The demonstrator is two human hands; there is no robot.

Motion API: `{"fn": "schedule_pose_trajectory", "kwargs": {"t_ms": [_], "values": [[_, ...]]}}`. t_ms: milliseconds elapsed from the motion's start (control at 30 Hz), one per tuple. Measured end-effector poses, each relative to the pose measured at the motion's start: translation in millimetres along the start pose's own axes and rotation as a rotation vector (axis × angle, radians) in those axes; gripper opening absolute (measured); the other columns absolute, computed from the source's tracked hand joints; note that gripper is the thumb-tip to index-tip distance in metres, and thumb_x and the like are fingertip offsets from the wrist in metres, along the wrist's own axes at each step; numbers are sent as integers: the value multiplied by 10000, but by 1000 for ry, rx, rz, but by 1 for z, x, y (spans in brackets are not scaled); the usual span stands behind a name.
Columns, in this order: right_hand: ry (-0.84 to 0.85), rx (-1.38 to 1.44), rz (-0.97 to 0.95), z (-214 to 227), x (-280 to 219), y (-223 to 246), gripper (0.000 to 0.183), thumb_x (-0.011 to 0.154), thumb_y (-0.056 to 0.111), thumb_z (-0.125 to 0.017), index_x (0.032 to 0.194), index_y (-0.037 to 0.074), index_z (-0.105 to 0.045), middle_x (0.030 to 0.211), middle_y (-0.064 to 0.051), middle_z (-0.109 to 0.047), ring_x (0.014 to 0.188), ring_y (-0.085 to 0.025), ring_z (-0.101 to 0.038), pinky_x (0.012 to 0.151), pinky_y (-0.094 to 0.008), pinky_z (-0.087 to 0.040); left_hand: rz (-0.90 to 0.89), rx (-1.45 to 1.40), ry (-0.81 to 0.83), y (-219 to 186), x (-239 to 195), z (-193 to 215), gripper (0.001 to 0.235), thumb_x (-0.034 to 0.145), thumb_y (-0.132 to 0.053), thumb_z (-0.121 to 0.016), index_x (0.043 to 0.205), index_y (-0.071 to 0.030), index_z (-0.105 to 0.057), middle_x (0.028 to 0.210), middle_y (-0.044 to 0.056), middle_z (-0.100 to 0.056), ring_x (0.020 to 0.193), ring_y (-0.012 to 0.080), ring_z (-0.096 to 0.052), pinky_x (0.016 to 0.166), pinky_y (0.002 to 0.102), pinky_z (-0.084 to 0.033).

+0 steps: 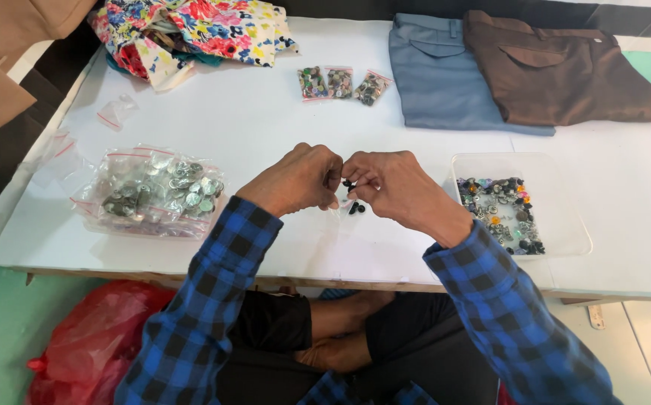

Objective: Sorting and bagging small buttons into plastic bags

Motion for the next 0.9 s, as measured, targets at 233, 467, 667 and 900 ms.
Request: {"fn": "schedule_pose_trajectory", "kwargs": {"t_ms": [233, 467, 667, 900], "values": [[-29, -27, -33, -2, 3, -7, 202, 821, 8, -668, 1012, 74, -681, 724, -62, -684, 699, -191, -703, 672, -318, -584, -9, -29, -25, 5, 6, -1, 111, 783, 26, -788, 834, -32, -708, 743, 139, -742, 717, 223, -766, 666, 316, -592], [-6, -103, 34, -7, 3, -7, 143, 876, -12, -641, 966, 56, -728, 859, -120, -734, 746, -265, -712, 659, -353, -570, -34, -117, -55, 18, 12, -6, 104, 786, 25, -771, 779, -62, -714, 679, 112, -726, 633, 201, -717, 591, 290, -563], [-78, -141, 9, -1, 0, -23, 157, 938, 33, -621, 1040, 72, -734, 1024, -121, -718, 846, -270, -701, 706, -362, -571, -29, -165, -37, 21, 8, 2, 100, 796, 12, -754, 746, -70, -727, 660, 106, -729, 615, 175, -699, 531, 275, -544], [93, -306, -210, -38, -3, -70, 363, 872, 63, -702, 1234, 83, -718, 1226, -162, -696, 1028, -302, -720, 842, -436, -584, 62, -117, -8, 29, 1, 7, 99, 778, 31, -778, 732, -31, -715, 631, 133, -706, 592, 172, -721, 452, 241, -541]]}}
Point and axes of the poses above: each hand's wrist, its own x-axis towards the middle knuckle, its own z-axis out of the back of the hand, y = z × x, the point moved 6 cm from there along x, towards the middle knuckle
